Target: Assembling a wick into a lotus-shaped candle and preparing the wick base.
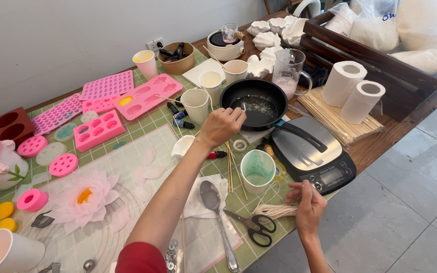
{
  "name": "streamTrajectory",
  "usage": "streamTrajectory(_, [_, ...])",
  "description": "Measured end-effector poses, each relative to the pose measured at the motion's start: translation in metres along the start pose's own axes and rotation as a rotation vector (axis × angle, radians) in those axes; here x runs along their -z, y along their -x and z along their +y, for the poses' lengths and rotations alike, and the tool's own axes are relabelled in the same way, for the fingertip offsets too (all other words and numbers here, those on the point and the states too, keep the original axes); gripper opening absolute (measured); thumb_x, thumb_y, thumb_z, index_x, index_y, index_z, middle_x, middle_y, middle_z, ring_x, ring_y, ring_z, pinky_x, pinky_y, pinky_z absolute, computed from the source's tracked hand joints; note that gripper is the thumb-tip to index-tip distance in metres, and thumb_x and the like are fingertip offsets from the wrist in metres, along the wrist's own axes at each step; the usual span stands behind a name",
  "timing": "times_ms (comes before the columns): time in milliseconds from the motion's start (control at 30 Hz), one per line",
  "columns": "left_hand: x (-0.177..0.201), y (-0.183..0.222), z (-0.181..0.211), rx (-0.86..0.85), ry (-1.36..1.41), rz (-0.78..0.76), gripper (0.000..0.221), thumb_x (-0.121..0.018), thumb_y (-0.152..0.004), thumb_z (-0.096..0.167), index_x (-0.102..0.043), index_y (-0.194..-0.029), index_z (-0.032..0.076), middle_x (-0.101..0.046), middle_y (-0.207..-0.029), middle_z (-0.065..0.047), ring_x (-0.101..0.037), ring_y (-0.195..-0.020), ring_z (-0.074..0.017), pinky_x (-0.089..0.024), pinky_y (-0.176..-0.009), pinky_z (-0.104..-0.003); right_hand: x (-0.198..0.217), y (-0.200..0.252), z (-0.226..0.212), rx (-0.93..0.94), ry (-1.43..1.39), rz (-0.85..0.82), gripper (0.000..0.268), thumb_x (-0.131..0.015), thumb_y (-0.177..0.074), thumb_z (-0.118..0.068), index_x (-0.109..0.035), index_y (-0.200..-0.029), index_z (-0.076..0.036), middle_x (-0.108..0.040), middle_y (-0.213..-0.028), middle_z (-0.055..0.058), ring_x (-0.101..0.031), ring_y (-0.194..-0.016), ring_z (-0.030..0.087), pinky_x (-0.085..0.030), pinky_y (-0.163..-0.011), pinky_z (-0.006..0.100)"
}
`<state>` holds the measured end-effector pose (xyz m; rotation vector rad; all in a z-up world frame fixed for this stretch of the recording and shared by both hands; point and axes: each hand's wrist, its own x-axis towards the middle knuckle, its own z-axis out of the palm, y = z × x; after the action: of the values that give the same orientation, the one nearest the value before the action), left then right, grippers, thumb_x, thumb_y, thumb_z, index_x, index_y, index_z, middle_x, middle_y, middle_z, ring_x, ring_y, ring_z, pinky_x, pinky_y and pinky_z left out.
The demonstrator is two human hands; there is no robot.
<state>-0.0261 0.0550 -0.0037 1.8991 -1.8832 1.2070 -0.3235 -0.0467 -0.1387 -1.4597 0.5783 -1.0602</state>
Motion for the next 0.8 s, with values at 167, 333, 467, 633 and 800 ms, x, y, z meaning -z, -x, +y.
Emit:
streamTrajectory(167, [-0.006, -0.001, 0.001, -0.02, -0.015, 0.004, 0.007, -0.064, -0.084, 0.011, -0.063, -0.089, 0.008, -0.058, -0.085, -0.004, -0.066, -0.074, -0.0184, -0.051, -0.064, -0.033, 0.0, -0.001, 0.0, 0.001, -0.017, -0.015, 0.048, -0.045, -0.111, -0.029, -0.073, -0.095, 0.006, -0.066, -0.067, 0.008, -0.062, -0.058, 0.013, -0.049, -0.056, 0.026])
streamTrajectory(333, [-0.017, -0.013, 0.007, 0.711, 0.357, -0.064, 0.01, -0.072, -0.088, 0.02, -0.076, -0.09, 0.011, -0.073, -0.084, -0.01, -0.071, -0.074, -0.0304, -0.055, -0.066, -0.042, -0.001, 0.0, -0.006, 0.002, 0.002, -0.005, 0.047, -0.045, -0.113, -0.027, -0.071, -0.095, 0.007, -0.066, -0.068, 0.008, -0.061, -0.059, 0.014, -0.049, -0.06, 0.026])
streamTrajectory(467, [-0.02, -0.023, -0.004, 1.153, 0.515, -0.041, 0.013, -0.075, -0.08, 0.025, -0.082, -0.087, 0.017, -0.077, -0.081, -0.009, -0.074, -0.077, -0.0301, -0.058, -0.071, -0.043, -0.001, -0.001, -0.006, -0.01, -0.007, -0.011, 0.047, -0.045, -0.114, -0.027, -0.071, -0.096, 0.008, -0.065, -0.069, 0.009, -0.061, -0.059, 0.014, -0.048, -0.06, 0.026])
streamTrajectory(633, [0.02, -0.01, -0.033, 1.24, 0.634, 0.006, 0.017, -0.078, -0.073, 0.029, -0.082, -0.083, 0.016, -0.078, -0.078, -0.007, -0.076, -0.073, -0.0229, -0.059, -0.069, -0.038, 0.001, -0.003, 0.0, -0.007, -0.042, -0.014, 0.049, -0.044, -0.116, -0.028, -0.07, -0.098, 0.009, -0.064, -0.071, 0.011, -0.062, -0.06, 0.016, -0.049, -0.059, 0.027])
streamTrajectory(800, [0.13, 0.027, -0.03, 1.096, 0.54, -0.182, 0.018, -0.078, -0.076, 0.03, -0.081, -0.086, 0.015, -0.076, -0.077, -0.006, -0.075, -0.073, -0.022, -0.058, -0.069, -0.037, 0.004, -0.005, 0.005, 0.018, -0.07, -0.028, 0.05, -0.045, -0.117, -0.03, -0.069, -0.099, 0.01, -0.065, -0.073, 0.011, -0.061, -0.061, 0.016, -0.049, -0.06, 0.027])
